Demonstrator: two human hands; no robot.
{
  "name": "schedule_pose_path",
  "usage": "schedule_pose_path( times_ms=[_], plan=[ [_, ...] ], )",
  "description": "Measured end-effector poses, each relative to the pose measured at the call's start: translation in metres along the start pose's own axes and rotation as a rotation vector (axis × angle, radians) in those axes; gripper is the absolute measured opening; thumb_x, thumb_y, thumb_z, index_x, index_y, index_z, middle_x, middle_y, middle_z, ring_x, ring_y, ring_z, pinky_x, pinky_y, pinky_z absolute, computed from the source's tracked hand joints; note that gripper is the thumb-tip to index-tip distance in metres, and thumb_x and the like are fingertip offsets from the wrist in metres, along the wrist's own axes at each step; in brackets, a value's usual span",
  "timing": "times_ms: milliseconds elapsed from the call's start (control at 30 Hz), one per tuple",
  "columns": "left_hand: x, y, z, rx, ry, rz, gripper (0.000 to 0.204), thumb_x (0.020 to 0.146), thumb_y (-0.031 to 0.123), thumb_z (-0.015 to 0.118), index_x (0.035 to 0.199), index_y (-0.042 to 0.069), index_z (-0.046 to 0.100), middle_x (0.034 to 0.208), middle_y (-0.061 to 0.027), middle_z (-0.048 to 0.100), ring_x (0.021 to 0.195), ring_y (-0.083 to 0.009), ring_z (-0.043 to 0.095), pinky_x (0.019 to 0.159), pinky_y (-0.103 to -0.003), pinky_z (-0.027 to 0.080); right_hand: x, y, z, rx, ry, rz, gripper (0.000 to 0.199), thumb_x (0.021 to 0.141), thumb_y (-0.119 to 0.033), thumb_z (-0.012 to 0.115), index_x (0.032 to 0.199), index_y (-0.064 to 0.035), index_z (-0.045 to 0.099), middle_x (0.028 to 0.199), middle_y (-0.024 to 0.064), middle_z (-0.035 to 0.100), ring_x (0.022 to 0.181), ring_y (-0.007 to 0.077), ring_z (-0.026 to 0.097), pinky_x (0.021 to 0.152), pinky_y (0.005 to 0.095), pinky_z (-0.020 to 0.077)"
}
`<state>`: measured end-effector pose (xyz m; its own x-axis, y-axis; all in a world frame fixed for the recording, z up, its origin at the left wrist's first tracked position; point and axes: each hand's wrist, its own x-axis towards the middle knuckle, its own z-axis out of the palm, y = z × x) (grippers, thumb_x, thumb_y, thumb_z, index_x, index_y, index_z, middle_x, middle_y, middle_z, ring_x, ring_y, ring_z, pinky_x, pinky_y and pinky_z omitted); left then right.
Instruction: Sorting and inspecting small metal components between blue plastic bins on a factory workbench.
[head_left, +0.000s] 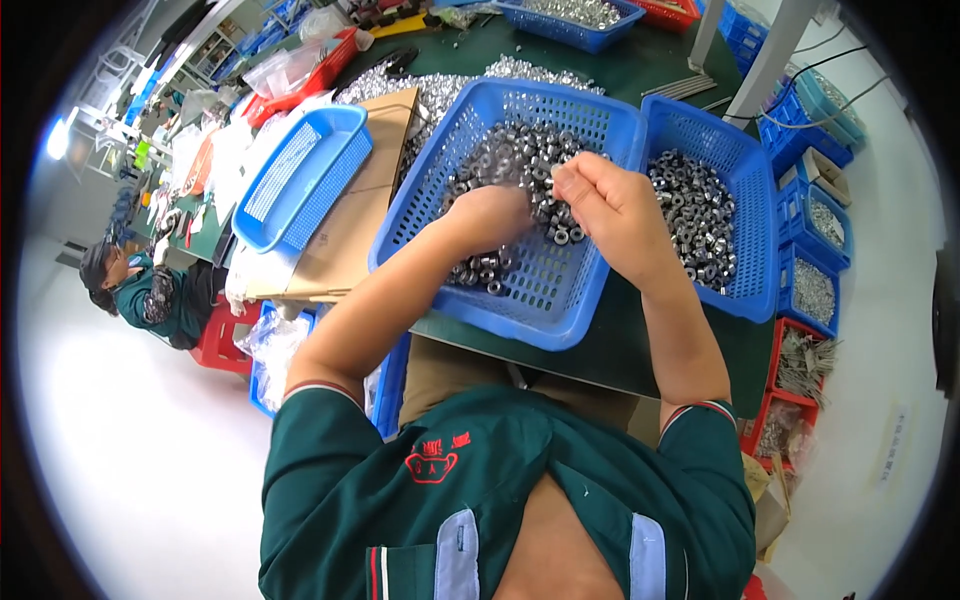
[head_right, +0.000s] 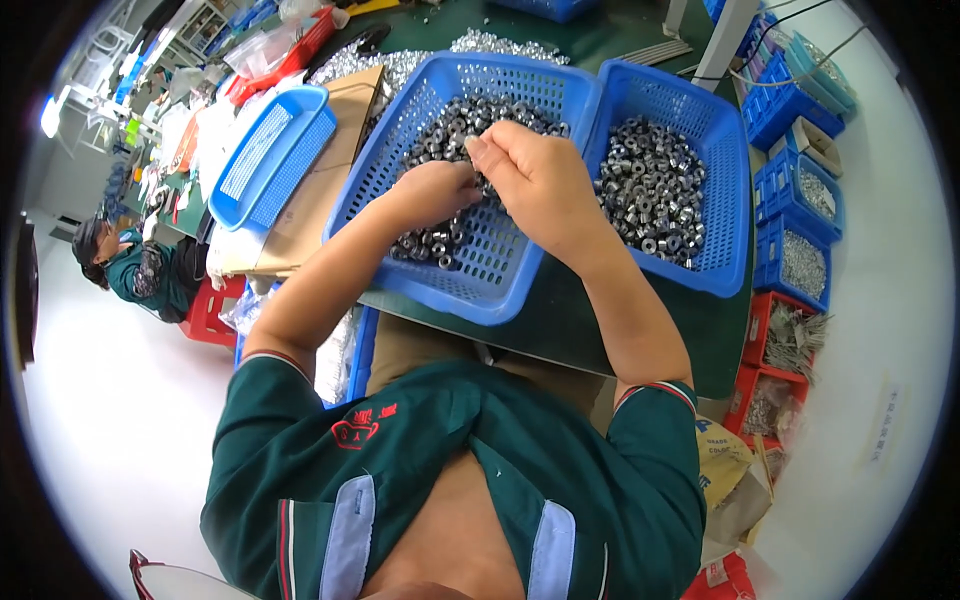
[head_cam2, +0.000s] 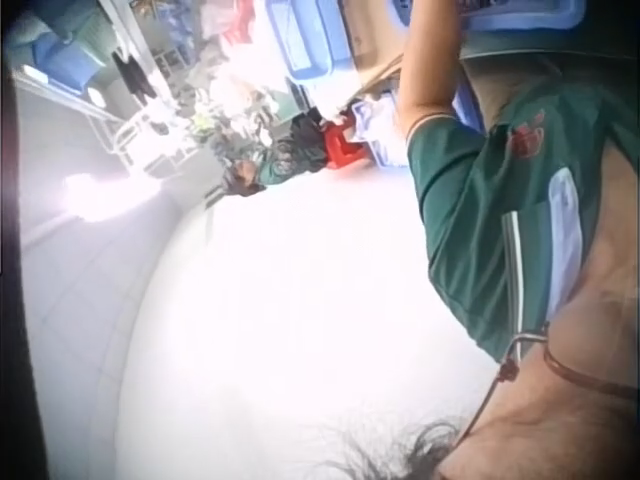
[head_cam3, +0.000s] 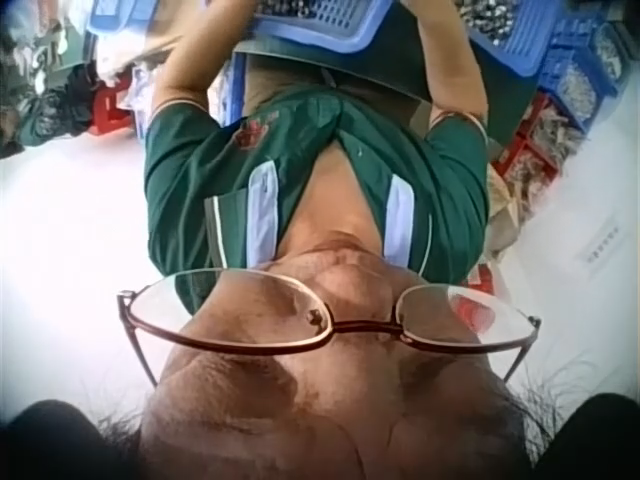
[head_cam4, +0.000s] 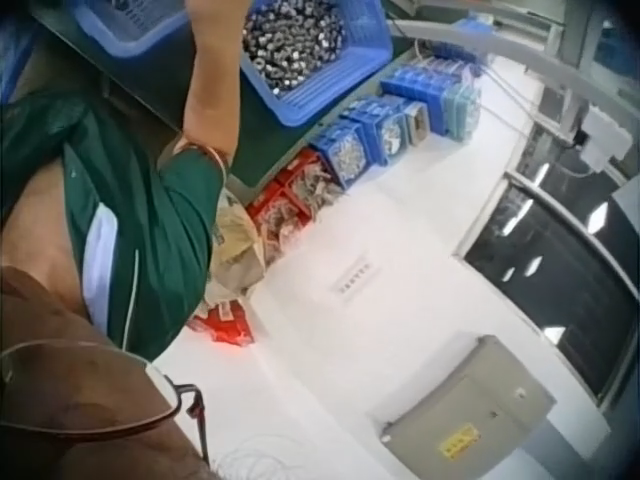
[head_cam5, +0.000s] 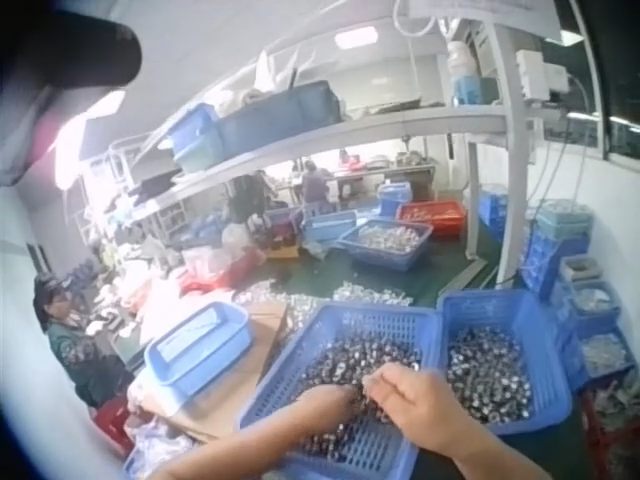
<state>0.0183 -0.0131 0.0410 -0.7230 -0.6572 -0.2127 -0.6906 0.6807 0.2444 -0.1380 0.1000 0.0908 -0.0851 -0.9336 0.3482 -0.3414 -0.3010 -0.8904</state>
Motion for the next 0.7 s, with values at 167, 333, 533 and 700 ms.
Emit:
schedule_pose_path(
  times_ms=[167,333,533,700],
  plan=[
    [-0.011,-0.015,-0.022,-1.543,-0.030,0.155,0.020,0.092,0.022,0.059,0.103,0.005,0.059,0.083,-0.0037,0.062,0.062,-0.0071,0.046,0.055,-0.020,0.035,-0.001,-0.003,-0.002,-0.299,0.048,-0.012,0.022,0.088,-0.026,0.061,0.080,-0.0064,0.062,0.058,0.0137,0.057,0.053,0.0304,0.058,0.050,0.0383,0.0414],
    [-0.018,-0.008,-0.024,-1.688,-0.011,0.205,0.022,0.094,0.022,0.059,0.108,0.004,0.057,0.086,-0.0026,0.063,0.068,-0.0064,0.051,0.060,-0.019,0.038,0.000,0.015,0.007,-0.354,0.059,-0.057,0.018,0.089,-0.021,0.062,0.087,-0.0033,0.064,0.057,0.0114,0.054,0.048,0.0176,0.052,0.049,0.0314,0.0397],
    [-0.018,-0.013,-0.021,-1.538,0.014,0.234,0.022,0.094,0.023,0.060,0.102,0.003,0.057,0.081,-0.0044,0.062,0.066,-0.0067,0.052,0.058,-0.019,0.038,0.002,0.012,0.012,-0.507,0.055,-0.083,0.016,0.088,-0.019,0.063,0.083,-0.0040,0.063,0.060,0.0145,0.057,0.052,0.0278,0.057,0.050,0.0360,0.0411],
    [-0.018,-0.012,-0.022,-1.541,-0.019,0.184,0.018,0.095,0.021,0.058,0.096,0.004,0.056,0.075,-0.0043,0.061,0.060,-0.0071,0.051,0.053,-0.018,0.037,0.003,0.015,0.016,-0.626,0.104,-0.371,0.012,0.084,-0.015,0.064,0.079,-0.0055,0.058,0.064,0.0122,0.058,0.059,0.0300,0.059,0.052,0.0394,0.0436]
  ],
)
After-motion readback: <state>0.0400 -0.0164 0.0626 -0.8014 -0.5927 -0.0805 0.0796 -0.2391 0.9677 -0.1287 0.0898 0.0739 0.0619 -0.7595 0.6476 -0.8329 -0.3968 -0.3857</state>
